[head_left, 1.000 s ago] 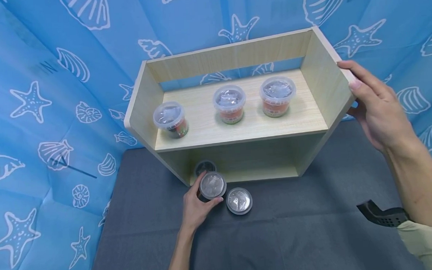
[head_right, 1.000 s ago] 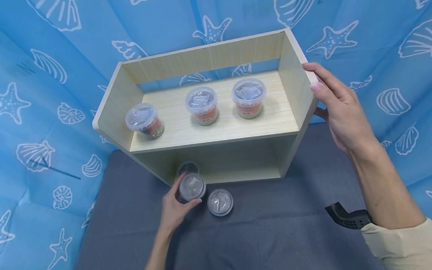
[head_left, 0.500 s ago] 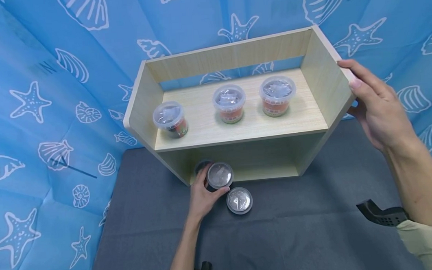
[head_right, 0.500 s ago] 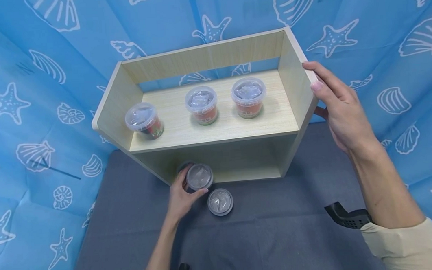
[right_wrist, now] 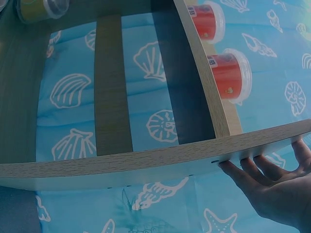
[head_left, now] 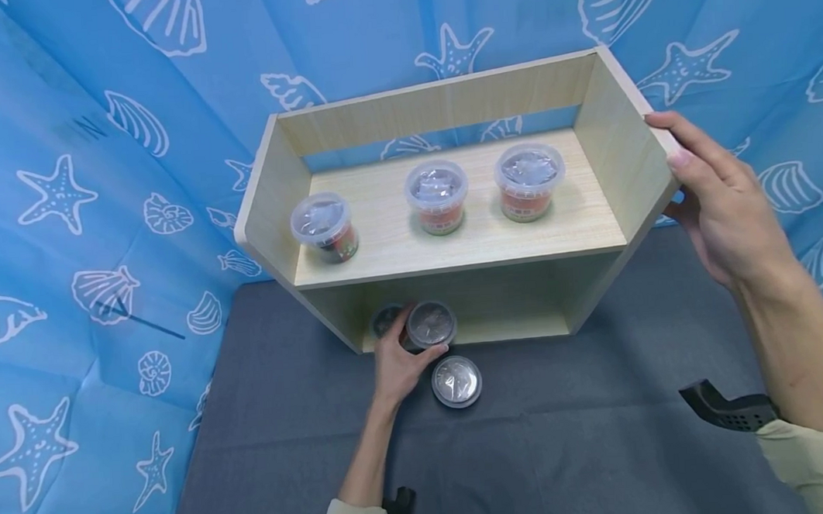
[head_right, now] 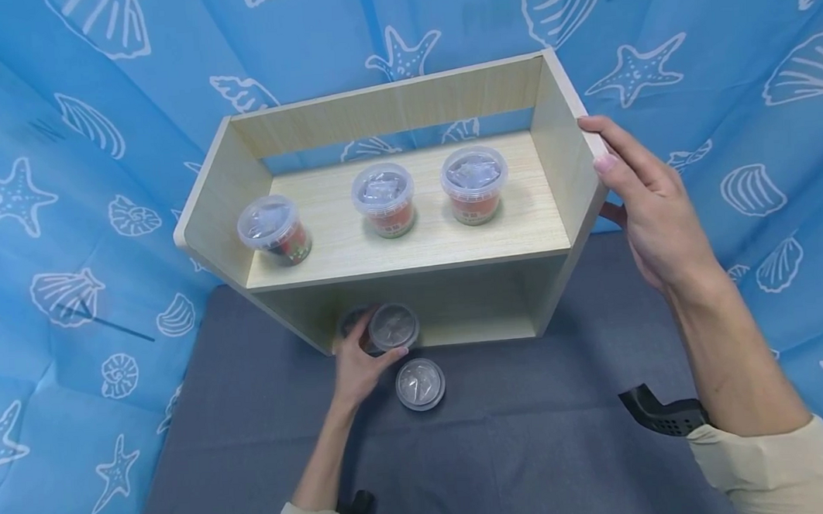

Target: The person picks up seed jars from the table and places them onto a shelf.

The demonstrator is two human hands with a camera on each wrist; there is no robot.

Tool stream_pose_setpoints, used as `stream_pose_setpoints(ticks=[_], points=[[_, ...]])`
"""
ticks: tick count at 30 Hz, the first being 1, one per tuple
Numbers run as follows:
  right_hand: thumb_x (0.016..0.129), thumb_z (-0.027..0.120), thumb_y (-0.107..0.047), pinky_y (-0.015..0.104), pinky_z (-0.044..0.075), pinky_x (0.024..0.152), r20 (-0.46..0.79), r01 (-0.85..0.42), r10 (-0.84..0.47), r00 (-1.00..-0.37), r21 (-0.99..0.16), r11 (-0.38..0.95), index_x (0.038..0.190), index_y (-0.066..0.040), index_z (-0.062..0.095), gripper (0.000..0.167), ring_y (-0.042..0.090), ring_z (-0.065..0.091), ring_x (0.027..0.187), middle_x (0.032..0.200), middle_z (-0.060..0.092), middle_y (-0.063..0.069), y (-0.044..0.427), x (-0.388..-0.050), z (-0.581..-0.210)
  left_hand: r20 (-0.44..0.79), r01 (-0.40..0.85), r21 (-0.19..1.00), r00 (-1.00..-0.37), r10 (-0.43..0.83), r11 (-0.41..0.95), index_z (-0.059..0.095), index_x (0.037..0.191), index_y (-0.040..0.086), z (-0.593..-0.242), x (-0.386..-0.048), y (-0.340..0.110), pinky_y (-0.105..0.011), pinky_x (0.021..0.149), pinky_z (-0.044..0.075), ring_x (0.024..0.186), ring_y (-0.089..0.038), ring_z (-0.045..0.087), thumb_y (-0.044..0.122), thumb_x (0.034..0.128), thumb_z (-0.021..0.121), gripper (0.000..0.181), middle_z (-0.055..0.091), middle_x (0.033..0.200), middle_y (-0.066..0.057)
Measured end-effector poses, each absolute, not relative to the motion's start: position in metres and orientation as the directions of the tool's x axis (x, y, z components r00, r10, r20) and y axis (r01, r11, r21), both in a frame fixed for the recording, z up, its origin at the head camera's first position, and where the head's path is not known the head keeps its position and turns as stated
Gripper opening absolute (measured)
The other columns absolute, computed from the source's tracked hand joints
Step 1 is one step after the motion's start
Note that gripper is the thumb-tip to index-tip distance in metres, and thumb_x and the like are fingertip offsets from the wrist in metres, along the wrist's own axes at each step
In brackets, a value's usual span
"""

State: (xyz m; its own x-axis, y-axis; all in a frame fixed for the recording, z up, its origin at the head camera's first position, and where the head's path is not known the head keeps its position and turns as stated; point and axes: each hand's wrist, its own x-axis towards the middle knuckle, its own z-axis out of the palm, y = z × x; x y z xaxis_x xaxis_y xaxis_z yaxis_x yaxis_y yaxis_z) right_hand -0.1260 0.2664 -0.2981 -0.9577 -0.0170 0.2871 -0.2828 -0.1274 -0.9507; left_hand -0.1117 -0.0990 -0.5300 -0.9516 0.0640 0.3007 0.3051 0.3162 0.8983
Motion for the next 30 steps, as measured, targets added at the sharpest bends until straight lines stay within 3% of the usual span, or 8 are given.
stream_pose_setpoints(ticks=[6, 18, 26, 30], points=[[0.106, 0.046, -0.018, 0.046, 0.02, 0.11, 0.295, -0.29, -0.017, -0.955, -0.948, -0.132, 0.148, -0.013, 0.047, 0.042, 0.028, 0.029, 0.13, 0.155, 0.027, 0.008, 0.266, -0.126, -0.299, 0.277, 0.276, 0.873, -0.959, 0.058, 0.403, 0.056, 0.141, 0.012, -0.533, -0.116, -0.089, -0.039, 0.1, 0.047, 0.12, -0.024, 0.06, 0.027, 0.068, 0.093, 0.084, 0.065, 0.129, -0.012], [0.106, 0.045, -0.017, 0.045, 0.021, 0.107, 0.289, -0.282, -0.021, -0.957, -0.946, -0.156, 0.148, -0.012, 0.047, 0.042, 0.025, 0.03, 0.129, 0.151, 0.029, 0.008, 0.267, -0.125, -0.298, 0.201, 0.228, 0.94, -0.971, 0.128, 0.254, 0.049, 0.146, 0.009, -0.539, -0.127, -0.068, -0.033, 0.106, 0.042, 0.134, -0.026, 0.048, 0.013, 0.0733, 0.089, 0.083, 0.05, 0.145, -0.012], [0.106, 0.045, -0.017, 0.044, 0.023, 0.107, 0.29, -0.283, -0.019, -0.957, -0.945, -0.166, 0.148, -0.012, 0.047, 0.042, 0.025, 0.031, 0.129, 0.151, 0.029, 0.008, 0.267, -0.126, -0.298, 0.18, 0.203, 0.957, -0.976, 0.126, 0.206, 0.047, 0.142, -0.007, -0.532, -0.129, -0.057, -0.042, 0.106, 0.042, 0.131, -0.038, 0.049, -0.006, 0.0704, 0.086, 0.081, 0.049, 0.142, -0.026], [0.106, 0.046, -0.017, 0.041, 0.025, 0.104, 0.295, -0.287, -0.021, -0.955, -0.943, -0.169, 0.147, -0.011, 0.047, 0.042, 0.025, 0.032, 0.127, 0.151, 0.03, 0.009, 0.267, -0.126, -0.298, 0.165, 0.192, 0.961, -0.976, 0.145, 0.197, 0.046, 0.141, -0.01, -0.521, -0.126, -0.055, -0.041, 0.105, 0.043, 0.13, -0.039, 0.049, -0.006, 0.0729, 0.084, 0.078, 0.049, 0.142, -0.028]])
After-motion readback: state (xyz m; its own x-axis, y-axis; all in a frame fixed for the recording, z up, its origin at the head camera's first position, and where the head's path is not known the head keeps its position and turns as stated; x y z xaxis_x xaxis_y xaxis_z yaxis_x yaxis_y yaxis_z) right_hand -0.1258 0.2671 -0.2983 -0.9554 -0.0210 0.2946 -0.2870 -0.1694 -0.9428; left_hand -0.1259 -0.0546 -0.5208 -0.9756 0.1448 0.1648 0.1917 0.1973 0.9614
